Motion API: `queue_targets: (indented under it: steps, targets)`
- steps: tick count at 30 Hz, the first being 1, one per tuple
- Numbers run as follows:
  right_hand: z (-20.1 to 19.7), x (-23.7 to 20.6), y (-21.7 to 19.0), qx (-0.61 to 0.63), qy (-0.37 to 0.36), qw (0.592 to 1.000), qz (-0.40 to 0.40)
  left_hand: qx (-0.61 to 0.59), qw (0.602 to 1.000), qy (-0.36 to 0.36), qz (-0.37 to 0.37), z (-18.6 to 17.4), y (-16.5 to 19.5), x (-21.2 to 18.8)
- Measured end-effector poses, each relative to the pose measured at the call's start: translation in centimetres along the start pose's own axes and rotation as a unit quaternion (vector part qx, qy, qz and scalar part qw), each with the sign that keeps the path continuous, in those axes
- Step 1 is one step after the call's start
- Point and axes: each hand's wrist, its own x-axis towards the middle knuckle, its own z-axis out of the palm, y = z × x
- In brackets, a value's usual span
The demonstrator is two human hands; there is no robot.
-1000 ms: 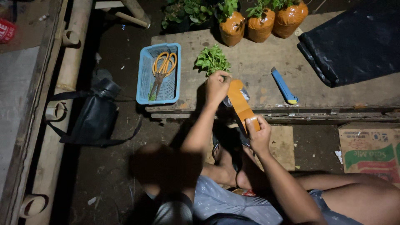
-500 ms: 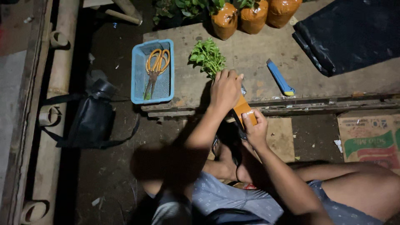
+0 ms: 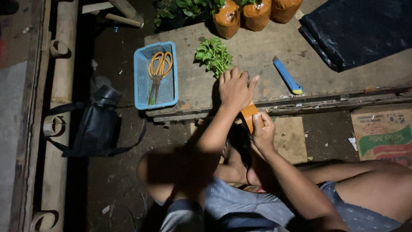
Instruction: The person wraps a small potted plant with orange tape, securing the pot and foliage. They use a utility knife to cut the tape and place the wrapped plant among others on the table.
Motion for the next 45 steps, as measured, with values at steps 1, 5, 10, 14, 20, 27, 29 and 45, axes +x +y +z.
queue_targets:
  steps: [1,5,10,14,20,27,29,45]
  targets:
    - [0.0,-0.1,0.2,-0.014,0.000,1.000,-0.002,-0.004,1.000,-0.001,-0.001,-0.1,0.0,-0.1]
    - [0.0,-0.3,0.7,-0.104,0.005,0.994,-0.020,-0.006,1.000,-0.013,-0.002,-0.3,0.2,-0.4]
    - [0.5,0.2,0.5,-0.041,0.013,0.998,0.047,-0.045,0.998,0.031,-0.002,-0.8,0.0,-0.8]
    - [0.2,0.8,0.5,-0.085,-0.026,0.994,0.061,-0.300,0.934,0.126,-0.148,-1.3,-0.4,-1.9]
    - [0.5,0.9,1.3,0.028,-0.022,0.995,0.097,-0.230,0.920,0.057,-0.311,-2.1,1.9,-4.2]
    - [2.0,-1.0,-0.7,-0.094,-0.105,0.990,-0.009,-0.042,0.956,-0.054,-0.285,-1.9,5.1,-1.9]
    - [2.1,-1.8,-1.1,-0.143,-0.139,0.980,0.025,-0.001,0.958,-0.059,-0.280,-1.8,4.0,-1.8]
    - [4.4,-2.7,-2.6,-0.559,-0.287,0.761,-0.160,0.127,0.944,-0.196,-0.234,-2.4,0.8,-0.3]
